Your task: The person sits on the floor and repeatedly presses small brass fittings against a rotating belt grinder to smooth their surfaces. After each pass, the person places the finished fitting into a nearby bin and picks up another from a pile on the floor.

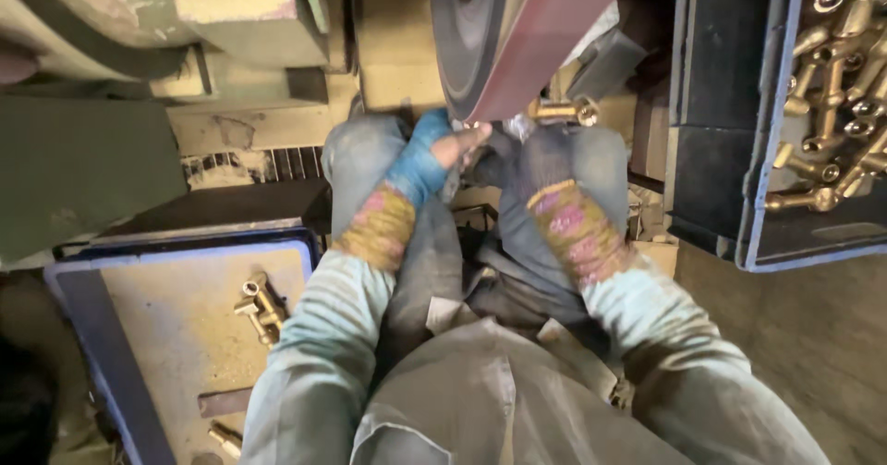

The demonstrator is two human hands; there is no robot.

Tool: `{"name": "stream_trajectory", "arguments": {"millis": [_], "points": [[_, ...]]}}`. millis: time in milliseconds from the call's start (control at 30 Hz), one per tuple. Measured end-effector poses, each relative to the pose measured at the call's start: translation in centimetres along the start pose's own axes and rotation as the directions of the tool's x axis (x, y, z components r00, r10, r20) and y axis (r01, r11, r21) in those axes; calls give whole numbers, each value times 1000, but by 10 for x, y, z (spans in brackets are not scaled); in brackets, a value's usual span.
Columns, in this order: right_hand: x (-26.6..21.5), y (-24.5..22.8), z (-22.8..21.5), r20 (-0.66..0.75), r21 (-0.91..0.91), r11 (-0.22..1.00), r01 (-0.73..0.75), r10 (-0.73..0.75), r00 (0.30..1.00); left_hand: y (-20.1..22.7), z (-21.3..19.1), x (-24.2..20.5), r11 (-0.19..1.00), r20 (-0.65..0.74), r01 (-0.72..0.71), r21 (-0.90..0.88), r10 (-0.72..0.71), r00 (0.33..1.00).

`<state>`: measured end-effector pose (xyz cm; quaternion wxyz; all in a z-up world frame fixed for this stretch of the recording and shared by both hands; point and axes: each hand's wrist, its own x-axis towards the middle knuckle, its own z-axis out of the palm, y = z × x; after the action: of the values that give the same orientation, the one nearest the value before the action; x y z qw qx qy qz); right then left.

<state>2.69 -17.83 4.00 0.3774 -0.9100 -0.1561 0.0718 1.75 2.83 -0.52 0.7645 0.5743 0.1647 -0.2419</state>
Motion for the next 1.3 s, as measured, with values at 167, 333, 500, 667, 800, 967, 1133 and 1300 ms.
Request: {"name": "stream_trajectory", "arguments": {"millis": [167,333,500,667,800,967,1133,1300], "points": [[-25,-53,-16,-154,111,991,77,-60,986,25,-8,-22,996,179,13,-89,3,984],[-92,-107,-27,-294,391,907,155,-37,955,17,1,-97,907,348,-94,-411,252,903],[-108,-109,-21,-354,463,820,336,-177,918,16,44,-135,781,129,-318,-538,450,884],[-105,-106,-17,-266,253,811,527,-466,844,14,44,-166,725,-6,-368,-582,449,894],[-107,-115,-14,-153,217,809,546,-524,838,13,14,-194,727,-191,-493,-478,461,866],[-101,-105,-22,-40,329,915,233,-233,972,-8,-76,-245,793,-593,-570,-213,359,721],[-99,-70,-43,-54,208,955,212,-205,977,-76,-161,-305,940,-633,-335,70,302,713],[-92,-39,-70,-140,50,961,272,-263,955,-138,-173,-324,741,-656,220,634,365,660]]}}
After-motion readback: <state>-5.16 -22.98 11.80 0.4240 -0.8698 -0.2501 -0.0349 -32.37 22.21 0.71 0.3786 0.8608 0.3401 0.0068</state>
